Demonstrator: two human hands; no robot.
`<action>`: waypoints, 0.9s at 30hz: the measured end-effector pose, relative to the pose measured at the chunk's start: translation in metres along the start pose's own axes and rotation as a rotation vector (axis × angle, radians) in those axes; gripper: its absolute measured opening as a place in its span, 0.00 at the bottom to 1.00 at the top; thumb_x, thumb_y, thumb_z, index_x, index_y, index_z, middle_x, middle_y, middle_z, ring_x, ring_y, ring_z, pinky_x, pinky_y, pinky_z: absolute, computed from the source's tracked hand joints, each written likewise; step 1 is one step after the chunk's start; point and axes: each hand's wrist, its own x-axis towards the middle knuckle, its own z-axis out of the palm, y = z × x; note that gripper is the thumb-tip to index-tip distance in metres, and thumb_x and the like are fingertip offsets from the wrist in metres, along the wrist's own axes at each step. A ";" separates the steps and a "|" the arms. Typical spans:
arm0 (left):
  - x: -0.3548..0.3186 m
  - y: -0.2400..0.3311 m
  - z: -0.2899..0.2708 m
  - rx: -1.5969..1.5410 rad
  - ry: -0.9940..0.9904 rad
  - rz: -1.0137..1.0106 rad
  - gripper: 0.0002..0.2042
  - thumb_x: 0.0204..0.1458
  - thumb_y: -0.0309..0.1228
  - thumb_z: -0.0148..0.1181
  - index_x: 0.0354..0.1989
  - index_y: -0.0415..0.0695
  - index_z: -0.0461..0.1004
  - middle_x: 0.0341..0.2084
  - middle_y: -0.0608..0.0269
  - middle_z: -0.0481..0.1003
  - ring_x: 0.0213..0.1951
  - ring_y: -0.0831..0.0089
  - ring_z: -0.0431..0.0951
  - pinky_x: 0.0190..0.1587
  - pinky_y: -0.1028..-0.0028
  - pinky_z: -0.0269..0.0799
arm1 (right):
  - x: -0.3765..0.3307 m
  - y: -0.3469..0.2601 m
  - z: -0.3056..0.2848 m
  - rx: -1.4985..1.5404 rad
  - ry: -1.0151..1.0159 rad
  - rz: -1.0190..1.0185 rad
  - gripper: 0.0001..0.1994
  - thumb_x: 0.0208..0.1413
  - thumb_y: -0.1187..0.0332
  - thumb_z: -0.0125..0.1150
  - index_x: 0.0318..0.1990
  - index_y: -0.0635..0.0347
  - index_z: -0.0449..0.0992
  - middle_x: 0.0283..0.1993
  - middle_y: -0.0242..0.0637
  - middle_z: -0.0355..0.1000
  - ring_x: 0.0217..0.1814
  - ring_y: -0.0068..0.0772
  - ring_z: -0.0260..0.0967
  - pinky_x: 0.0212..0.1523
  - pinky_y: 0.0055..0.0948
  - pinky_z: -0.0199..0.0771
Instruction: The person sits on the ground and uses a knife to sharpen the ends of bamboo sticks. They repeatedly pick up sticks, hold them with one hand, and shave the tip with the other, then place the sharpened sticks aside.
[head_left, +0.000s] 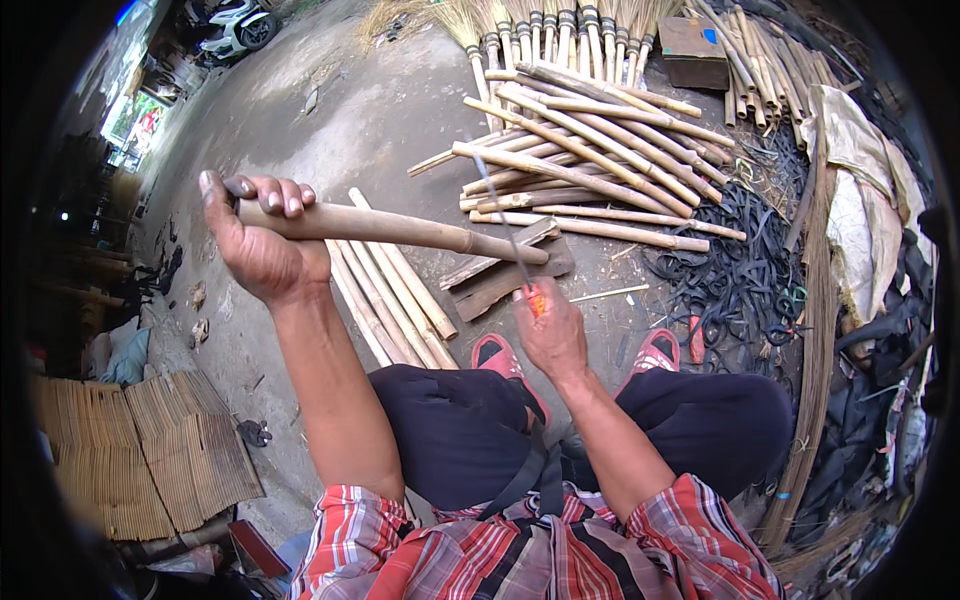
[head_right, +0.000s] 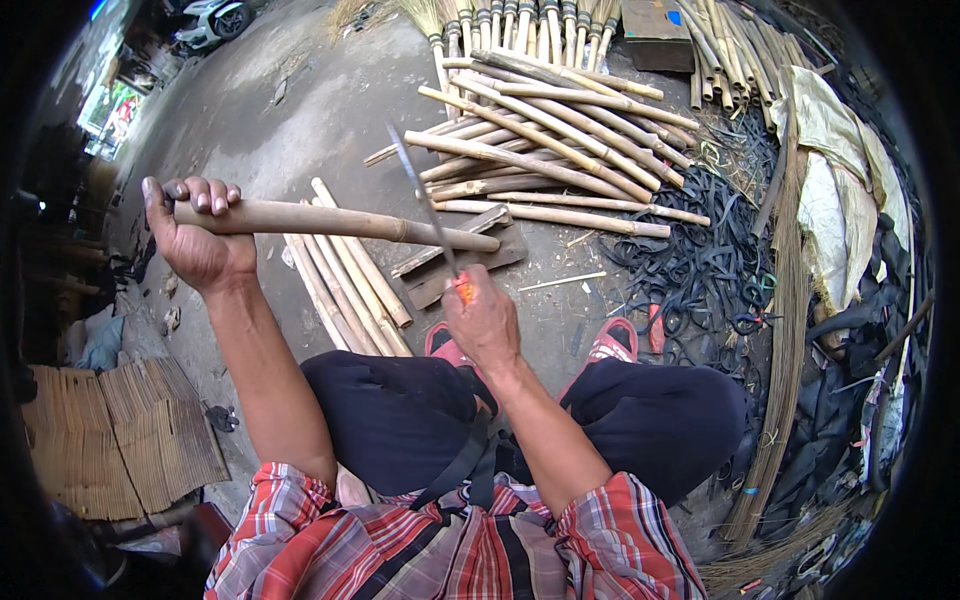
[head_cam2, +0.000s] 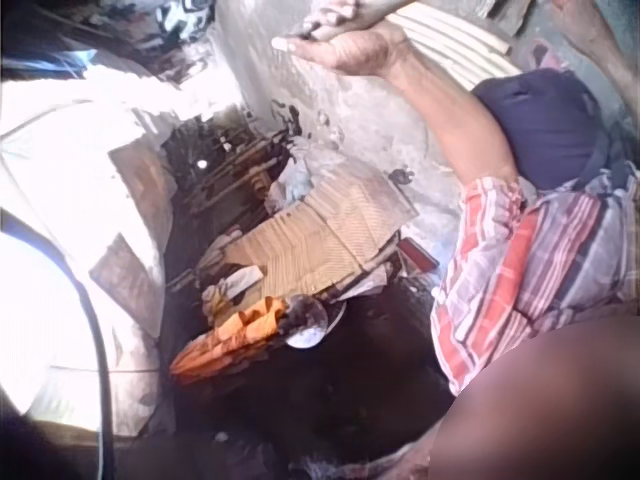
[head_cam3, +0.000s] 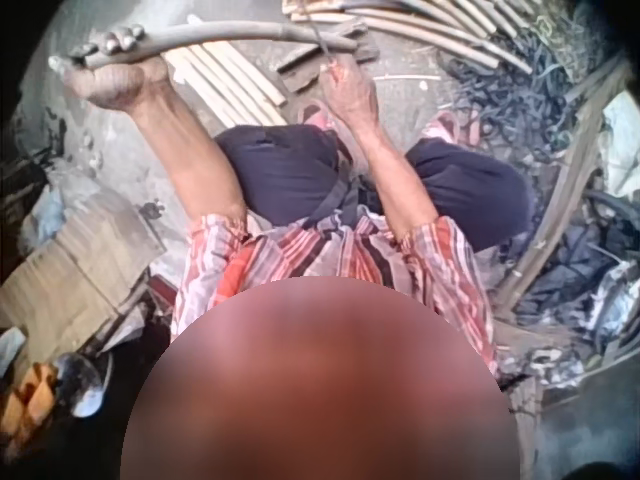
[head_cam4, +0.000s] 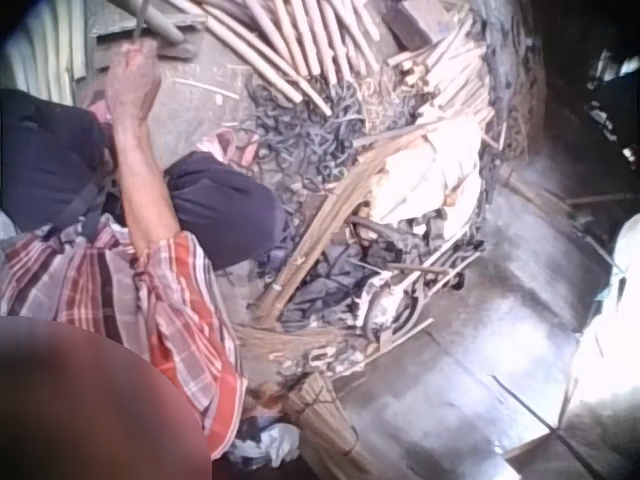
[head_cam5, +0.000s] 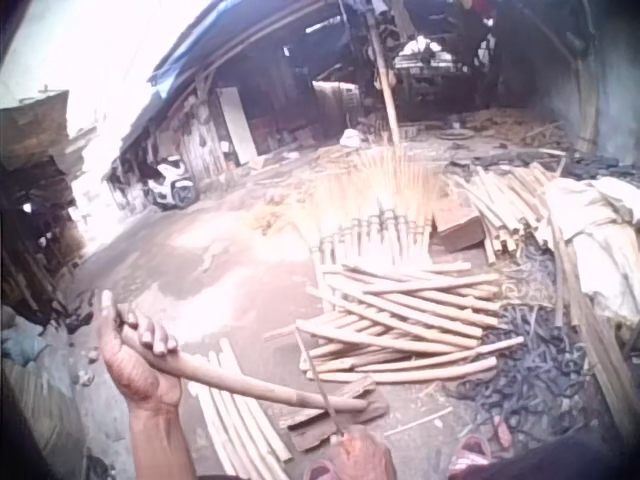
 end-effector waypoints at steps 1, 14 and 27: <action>-0.007 0.000 0.003 0.012 -0.017 -0.024 0.17 0.68 0.45 0.49 0.27 0.49 0.63 0.20 0.67 0.63 0.23 0.74 0.65 0.33 0.69 0.66 | -0.004 -0.012 0.003 0.057 -0.007 -0.030 0.14 0.61 0.61 0.61 0.38 0.65 0.71 0.29 0.58 0.75 0.33 0.65 0.75 0.32 0.53 0.73; -0.046 0.008 -0.002 -0.091 -0.109 0.058 0.22 0.68 0.47 0.40 0.25 0.48 0.66 0.16 0.64 0.65 0.18 0.73 0.66 0.27 0.71 0.65 | -0.015 -0.001 0.019 0.053 -0.232 0.021 0.15 0.63 0.58 0.59 0.40 0.64 0.72 0.30 0.58 0.76 0.36 0.65 0.76 0.35 0.54 0.75; -0.053 0.014 0.009 0.037 -0.100 0.048 0.28 0.70 0.54 0.37 0.24 0.46 0.63 0.22 0.62 0.63 0.25 0.71 0.66 0.28 0.72 0.67 | -0.012 -0.005 0.017 0.103 -0.234 -0.007 0.12 0.60 0.61 0.60 0.38 0.63 0.71 0.30 0.58 0.76 0.36 0.63 0.77 0.36 0.54 0.76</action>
